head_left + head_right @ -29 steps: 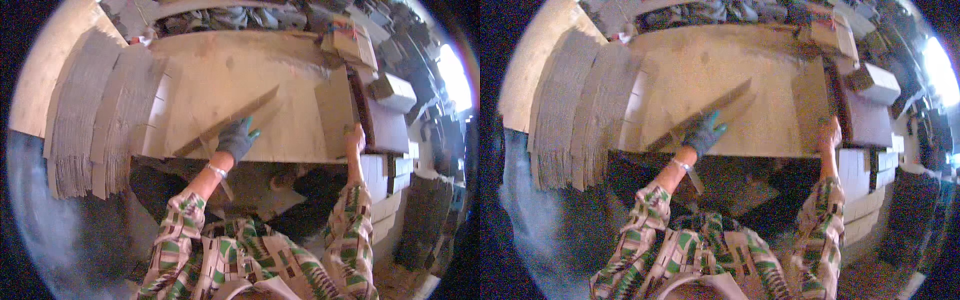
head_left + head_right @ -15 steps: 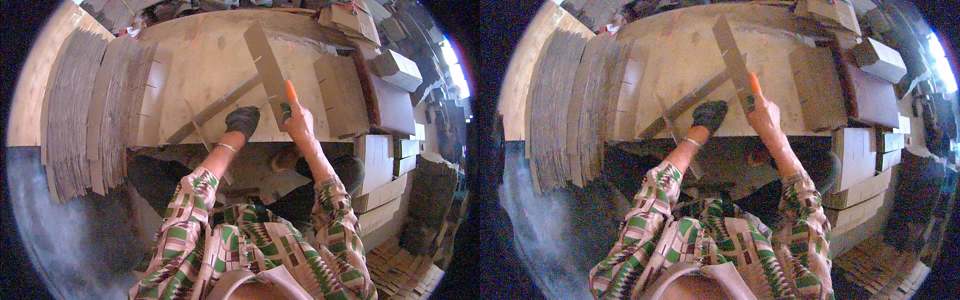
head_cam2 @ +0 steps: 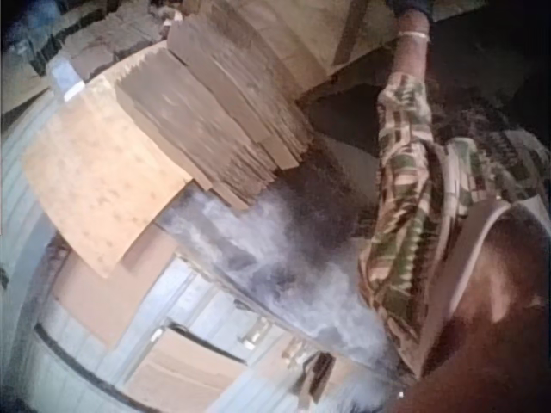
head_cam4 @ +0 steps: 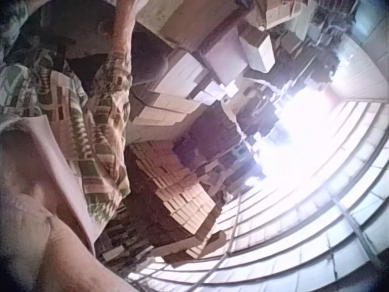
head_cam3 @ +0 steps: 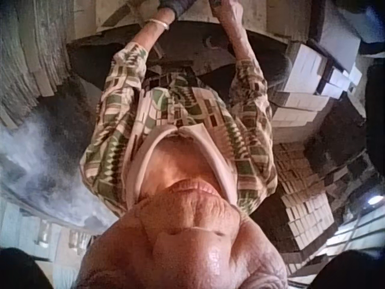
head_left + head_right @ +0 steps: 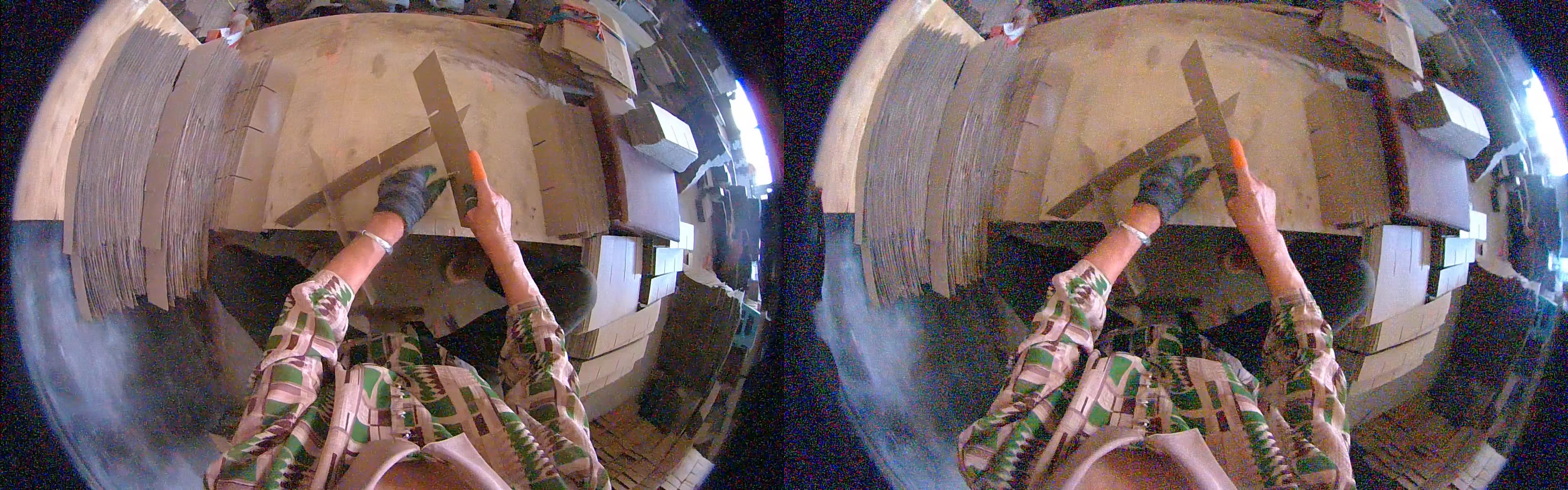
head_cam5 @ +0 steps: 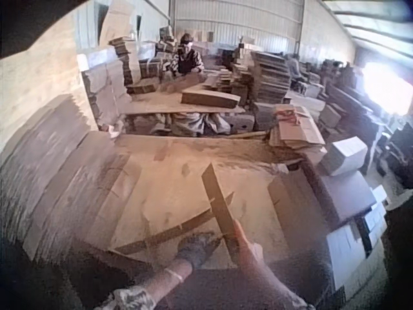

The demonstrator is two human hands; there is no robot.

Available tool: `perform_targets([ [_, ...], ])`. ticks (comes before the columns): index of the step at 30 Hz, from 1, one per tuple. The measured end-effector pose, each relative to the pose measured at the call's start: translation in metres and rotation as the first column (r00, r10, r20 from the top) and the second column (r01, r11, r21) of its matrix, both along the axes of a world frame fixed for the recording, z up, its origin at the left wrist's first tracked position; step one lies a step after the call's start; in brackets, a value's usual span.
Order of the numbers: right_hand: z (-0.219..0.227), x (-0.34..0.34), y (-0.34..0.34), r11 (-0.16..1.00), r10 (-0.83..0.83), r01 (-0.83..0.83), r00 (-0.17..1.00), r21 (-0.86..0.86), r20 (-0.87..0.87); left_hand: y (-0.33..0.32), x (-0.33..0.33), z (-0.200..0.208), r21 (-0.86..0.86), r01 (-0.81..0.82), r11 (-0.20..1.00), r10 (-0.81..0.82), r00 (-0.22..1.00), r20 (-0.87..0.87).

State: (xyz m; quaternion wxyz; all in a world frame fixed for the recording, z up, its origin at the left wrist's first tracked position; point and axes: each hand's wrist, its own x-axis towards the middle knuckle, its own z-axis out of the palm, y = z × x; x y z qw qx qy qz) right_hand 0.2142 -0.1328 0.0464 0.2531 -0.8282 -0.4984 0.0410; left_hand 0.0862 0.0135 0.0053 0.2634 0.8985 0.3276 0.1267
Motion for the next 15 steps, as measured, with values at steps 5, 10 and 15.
perform_targets([
  [5,0.003,-0.003,0.000,0.996,0.012,-0.014,1.000,-0.089,-0.023,0.045,0.011,0.035,0.261,-0.200,0.944,0.218,0.975,-0.041],
  [10,0.003,-0.009,0.007,0.980,0.053,-0.058,0.998,-0.189,-0.032,0.085,0.012,0.013,0.028,-0.201,0.979,0.192,0.875,-0.445],
  [15,0.007,-0.017,0.003,0.968,0.062,-0.075,0.996,-0.241,-0.060,0.078,0.013,0.009,0.028,-0.254,0.967,0.251,0.919,-0.303],
])
